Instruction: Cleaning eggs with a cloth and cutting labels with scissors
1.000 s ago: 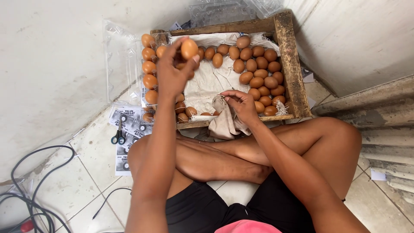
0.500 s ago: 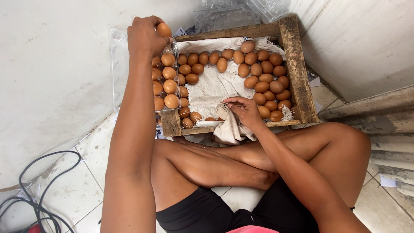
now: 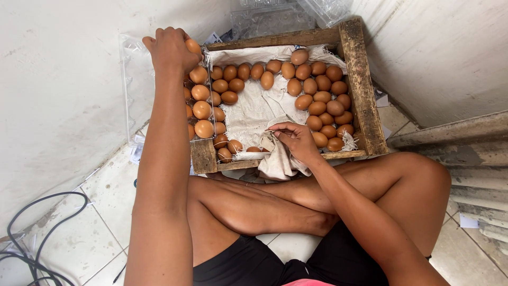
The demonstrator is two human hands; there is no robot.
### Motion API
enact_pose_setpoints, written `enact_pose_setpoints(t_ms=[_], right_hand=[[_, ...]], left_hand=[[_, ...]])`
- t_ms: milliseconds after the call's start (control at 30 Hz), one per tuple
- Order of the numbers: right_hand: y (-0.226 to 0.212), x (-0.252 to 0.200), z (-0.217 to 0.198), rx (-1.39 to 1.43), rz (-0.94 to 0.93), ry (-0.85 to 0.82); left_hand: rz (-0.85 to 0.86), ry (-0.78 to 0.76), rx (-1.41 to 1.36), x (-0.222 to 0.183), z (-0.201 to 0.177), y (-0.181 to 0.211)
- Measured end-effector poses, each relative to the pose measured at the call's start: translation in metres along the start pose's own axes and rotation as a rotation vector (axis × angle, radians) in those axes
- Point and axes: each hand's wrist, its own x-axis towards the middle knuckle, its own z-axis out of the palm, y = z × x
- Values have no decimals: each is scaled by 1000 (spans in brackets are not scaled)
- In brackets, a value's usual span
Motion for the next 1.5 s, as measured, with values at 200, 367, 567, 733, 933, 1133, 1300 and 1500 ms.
enact_pose_setpoints(t_ms=[200, 367, 567, 733, 933, 1133, 1300, 1500], right_hand=[[-1, 0, 1, -6, 6, -1], [-2, -1, 1, -22, -1, 0], [-7, -1, 2, -26, 3, 6], [-4, -1, 1, -14, -4, 4], [-8, -1, 1, -21, 22, 2], [-27, -14, 0, -333, 23, -13], [-33, -8, -29, -1049, 59, -202], [-19, 1, -65, -999, -255, 24]], left_hand=[[-41, -105, 146, -5, -4, 15], [-53, -112, 175, -4, 1, 20], [-103, -160, 128, 1, 9, 23], [-117, -194, 97, 0, 16, 21], [49, -22, 123, -16, -21, 28], [374, 490, -431, -130, -160, 38], [387, 1138, -500, -223, -133, -85], [-338, 427, -499, -353, 117, -202]])
